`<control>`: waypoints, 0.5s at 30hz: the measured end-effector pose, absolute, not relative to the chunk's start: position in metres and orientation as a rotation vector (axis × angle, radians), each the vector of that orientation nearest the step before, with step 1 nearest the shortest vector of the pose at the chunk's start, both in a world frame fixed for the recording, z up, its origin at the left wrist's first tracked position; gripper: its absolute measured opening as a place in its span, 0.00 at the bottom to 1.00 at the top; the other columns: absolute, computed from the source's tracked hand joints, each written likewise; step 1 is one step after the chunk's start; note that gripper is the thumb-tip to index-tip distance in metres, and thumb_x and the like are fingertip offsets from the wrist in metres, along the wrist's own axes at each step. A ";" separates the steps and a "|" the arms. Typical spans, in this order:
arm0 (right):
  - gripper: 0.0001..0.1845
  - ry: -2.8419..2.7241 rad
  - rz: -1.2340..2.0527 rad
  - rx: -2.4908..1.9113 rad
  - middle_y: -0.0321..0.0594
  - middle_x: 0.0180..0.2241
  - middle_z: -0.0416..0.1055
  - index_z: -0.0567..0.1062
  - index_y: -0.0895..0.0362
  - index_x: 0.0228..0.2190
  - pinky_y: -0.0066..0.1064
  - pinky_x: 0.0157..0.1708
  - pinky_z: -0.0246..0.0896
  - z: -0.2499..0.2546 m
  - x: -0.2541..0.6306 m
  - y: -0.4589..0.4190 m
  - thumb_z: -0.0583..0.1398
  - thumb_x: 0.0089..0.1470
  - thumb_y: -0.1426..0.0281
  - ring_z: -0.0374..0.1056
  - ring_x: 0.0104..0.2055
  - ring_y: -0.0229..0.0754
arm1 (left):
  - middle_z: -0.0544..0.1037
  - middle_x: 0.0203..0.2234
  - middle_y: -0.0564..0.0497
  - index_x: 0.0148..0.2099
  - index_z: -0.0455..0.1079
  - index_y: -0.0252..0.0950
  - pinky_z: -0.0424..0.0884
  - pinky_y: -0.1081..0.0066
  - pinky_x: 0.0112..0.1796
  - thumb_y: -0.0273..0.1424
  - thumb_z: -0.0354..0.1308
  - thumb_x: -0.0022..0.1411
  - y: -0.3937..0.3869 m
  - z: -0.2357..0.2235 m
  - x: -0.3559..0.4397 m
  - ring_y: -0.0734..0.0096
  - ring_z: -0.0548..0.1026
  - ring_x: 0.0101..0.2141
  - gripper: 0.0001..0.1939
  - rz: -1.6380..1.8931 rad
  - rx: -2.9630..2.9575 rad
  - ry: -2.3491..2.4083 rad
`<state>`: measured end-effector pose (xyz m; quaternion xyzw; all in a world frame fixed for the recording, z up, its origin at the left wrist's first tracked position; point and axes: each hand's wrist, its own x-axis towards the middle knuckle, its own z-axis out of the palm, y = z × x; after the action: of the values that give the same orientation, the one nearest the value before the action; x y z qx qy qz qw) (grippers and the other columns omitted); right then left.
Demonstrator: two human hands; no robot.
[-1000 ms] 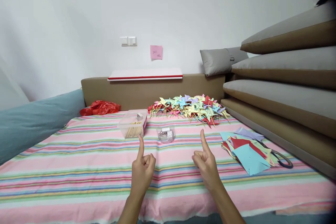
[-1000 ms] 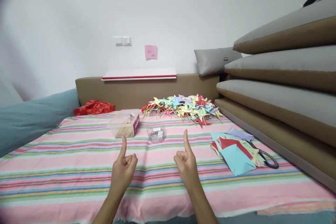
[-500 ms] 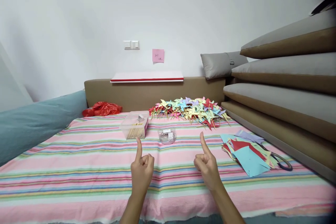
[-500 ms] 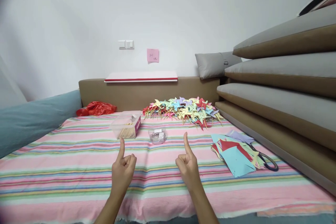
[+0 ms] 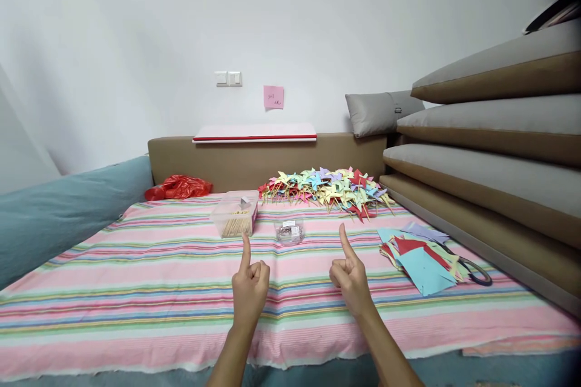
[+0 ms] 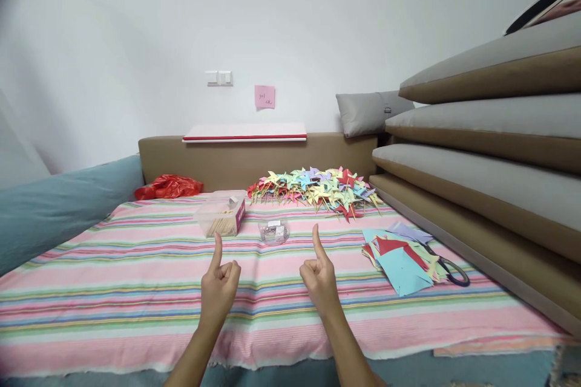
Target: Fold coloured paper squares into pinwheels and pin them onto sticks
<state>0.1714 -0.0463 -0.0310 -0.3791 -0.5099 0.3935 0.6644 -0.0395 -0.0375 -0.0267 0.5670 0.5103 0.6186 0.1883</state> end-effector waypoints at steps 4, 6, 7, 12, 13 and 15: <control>0.51 -1.191 0.879 -0.866 0.18 0.15 0.42 0.41 0.61 0.72 0.25 0.19 0.36 -0.027 0.165 -0.044 0.55 0.51 0.71 0.35 0.20 0.34 | 0.44 0.19 0.64 0.75 0.45 0.24 0.53 0.73 0.25 0.37 0.52 0.64 -0.039 -0.016 -0.040 0.73 0.47 0.20 0.43 1.765 1.593 1.442; 0.50 -1.228 0.863 -0.877 0.19 0.15 0.43 0.42 0.60 0.72 0.25 0.19 0.38 -0.019 0.164 -0.043 0.55 0.52 0.71 0.37 0.19 0.34 | 0.44 0.19 0.63 0.75 0.46 0.25 0.53 0.73 0.25 0.37 0.53 0.65 -0.040 -0.004 -0.047 0.73 0.47 0.20 0.42 1.768 1.616 1.439; 0.48 -1.253 0.853 -0.882 0.19 0.15 0.44 0.44 0.59 0.72 0.25 0.19 0.41 -0.013 0.166 -0.045 0.55 0.53 0.71 0.38 0.19 0.34 | 0.44 0.19 0.63 0.74 0.47 0.25 0.53 0.73 0.25 0.37 0.53 0.65 -0.041 0.002 -0.054 0.73 0.48 0.20 0.41 1.761 1.652 1.436; 0.33 -1.571 0.778 -1.038 0.42 0.38 0.82 0.66 0.51 0.65 0.34 0.34 0.71 -0.013 0.198 -0.088 0.59 0.59 0.65 0.73 0.33 0.43 | 0.59 0.18 0.59 0.68 0.66 0.41 0.60 0.74 0.25 0.39 0.53 0.68 -0.075 0.014 -0.111 0.73 0.60 0.20 0.28 1.339 2.118 1.440; 0.30 -1.631 0.697 -1.159 0.45 0.49 0.80 0.69 0.48 0.63 0.38 0.43 0.73 -0.024 0.207 -0.104 0.60 0.61 0.62 0.76 0.45 0.48 | 0.65 0.19 0.58 0.65 0.69 0.46 0.63 0.73 0.24 0.40 0.55 0.67 -0.090 0.009 -0.123 0.72 0.63 0.20 0.25 1.224 2.187 1.462; 0.25 -1.750 0.527 -1.318 0.42 0.55 0.77 0.77 0.41 0.56 0.47 0.55 0.70 -0.056 0.223 -0.137 0.63 0.57 0.59 0.72 0.57 0.56 | 0.76 0.27 0.54 0.59 0.74 0.54 0.74 0.68 0.30 0.42 0.59 0.66 -0.125 -0.006 -0.140 0.64 0.74 0.27 0.20 1.090 2.278 1.533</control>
<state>0.2227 -0.1374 -0.0557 -0.5282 -0.7013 0.2113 0.4296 -0.1400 -0.1247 -0.0059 0.7677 0.5167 0.3673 0.0933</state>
